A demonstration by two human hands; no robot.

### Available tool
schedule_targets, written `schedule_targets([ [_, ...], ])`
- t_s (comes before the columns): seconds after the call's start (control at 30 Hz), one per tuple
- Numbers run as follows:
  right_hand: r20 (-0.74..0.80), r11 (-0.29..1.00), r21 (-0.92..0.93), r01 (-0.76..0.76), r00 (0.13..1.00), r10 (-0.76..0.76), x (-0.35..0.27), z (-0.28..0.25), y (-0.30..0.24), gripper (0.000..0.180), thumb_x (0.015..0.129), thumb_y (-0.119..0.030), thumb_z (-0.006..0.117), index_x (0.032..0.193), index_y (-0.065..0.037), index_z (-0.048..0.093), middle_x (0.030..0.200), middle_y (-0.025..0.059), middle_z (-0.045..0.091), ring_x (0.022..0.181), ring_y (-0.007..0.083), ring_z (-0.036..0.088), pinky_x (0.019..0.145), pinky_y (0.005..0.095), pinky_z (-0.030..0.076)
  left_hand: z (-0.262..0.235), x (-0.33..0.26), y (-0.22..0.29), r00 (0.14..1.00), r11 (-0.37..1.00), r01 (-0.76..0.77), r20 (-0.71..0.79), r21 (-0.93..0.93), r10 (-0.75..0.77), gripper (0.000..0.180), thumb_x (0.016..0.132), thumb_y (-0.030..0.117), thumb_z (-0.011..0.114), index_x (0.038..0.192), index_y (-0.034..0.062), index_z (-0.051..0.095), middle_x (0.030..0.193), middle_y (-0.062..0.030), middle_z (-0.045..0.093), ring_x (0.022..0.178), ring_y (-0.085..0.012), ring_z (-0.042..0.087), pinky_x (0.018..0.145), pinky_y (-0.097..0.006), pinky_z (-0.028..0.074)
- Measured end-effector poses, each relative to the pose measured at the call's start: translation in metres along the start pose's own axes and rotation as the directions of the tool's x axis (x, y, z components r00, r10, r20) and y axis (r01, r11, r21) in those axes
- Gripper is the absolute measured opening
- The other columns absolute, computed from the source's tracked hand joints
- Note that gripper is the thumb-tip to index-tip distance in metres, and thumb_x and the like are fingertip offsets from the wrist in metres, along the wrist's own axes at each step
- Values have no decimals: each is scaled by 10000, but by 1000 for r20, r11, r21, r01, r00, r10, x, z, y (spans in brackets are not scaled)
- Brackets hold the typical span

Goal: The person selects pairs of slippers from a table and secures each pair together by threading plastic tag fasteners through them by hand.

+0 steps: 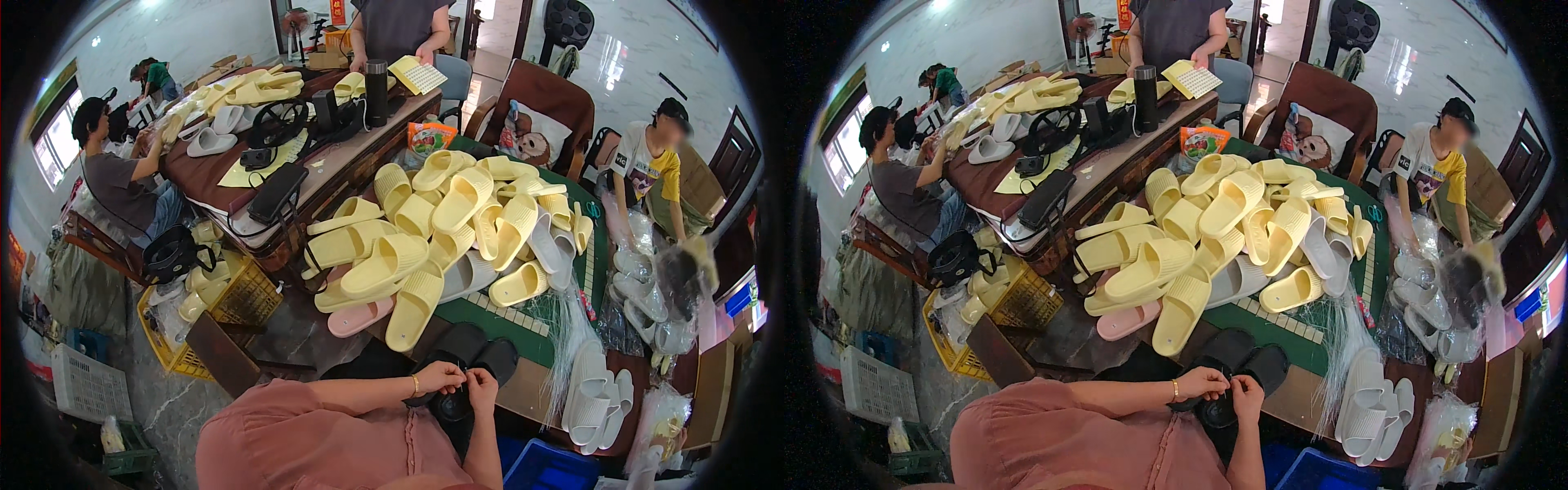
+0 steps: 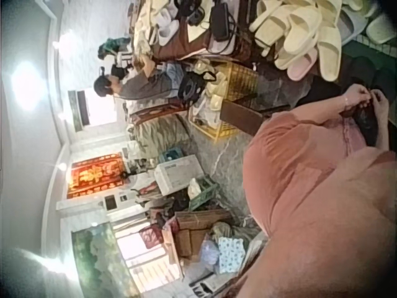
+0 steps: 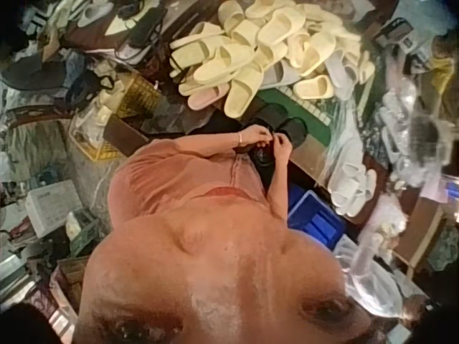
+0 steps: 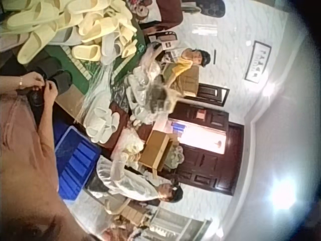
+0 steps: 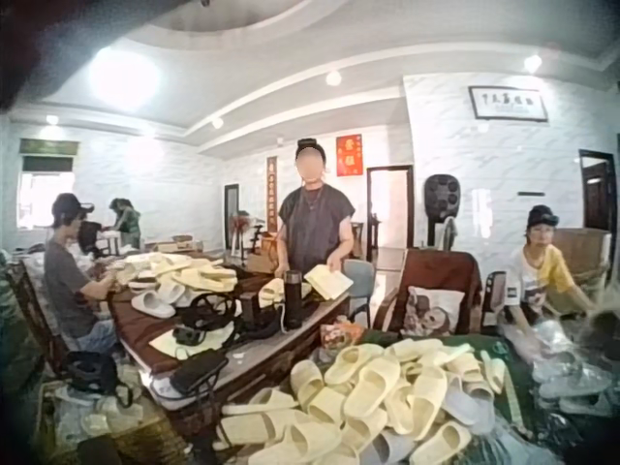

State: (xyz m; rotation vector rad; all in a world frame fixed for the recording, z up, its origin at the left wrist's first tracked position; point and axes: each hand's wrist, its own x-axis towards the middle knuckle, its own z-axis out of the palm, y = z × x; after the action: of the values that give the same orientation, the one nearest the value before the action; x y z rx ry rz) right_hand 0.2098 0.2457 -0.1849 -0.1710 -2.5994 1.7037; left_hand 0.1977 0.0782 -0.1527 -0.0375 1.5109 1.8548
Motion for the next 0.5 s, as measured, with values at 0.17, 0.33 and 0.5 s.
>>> schedule_targets([
  [0.17, -6, 997, 72, -27, 1000, 28, -14, -6, 16, 98, 766, -85, 598, 813, -3, 625, 704, 78, 621, 653, 132, 583, 627, 265, 462, 4, -1, -12, 1000, 1000, 4, 7, 31, -4, 142, 847, 191, 565, 901, 64, 598, 768, 9, 596, 644, -68, 556, 554, -200, 444],
  [0.33, -2, 999, 25, 24, 1000, -24, -20, -10, -1, 123, 780, -104, 601, 797, 18, 600, 713, 72, 615, 671, 111, 568, 637, 256, 452, 2, 0, -15, 999, 998, -52, -10, -21, 52, 141, 841, 152, 562, 915, 35, 584, 746, -24, 595, 624, -95, 564, 532, -227, 459],
  [0.5, -75, 996, 92, -14, 997, 21, -11, -4, -18, 119, 783, -109, 604, 795, 10, 597, 690, 64, 596, 643, 97, 547, 614, 249, 443, -7, 2, 3, 993, 995, -32, -114, -98, 21, 142, 829, 128, 563, 930, 29, 563, 743, -34, 598, 616, -100, 563, 523, -219, 450],
])
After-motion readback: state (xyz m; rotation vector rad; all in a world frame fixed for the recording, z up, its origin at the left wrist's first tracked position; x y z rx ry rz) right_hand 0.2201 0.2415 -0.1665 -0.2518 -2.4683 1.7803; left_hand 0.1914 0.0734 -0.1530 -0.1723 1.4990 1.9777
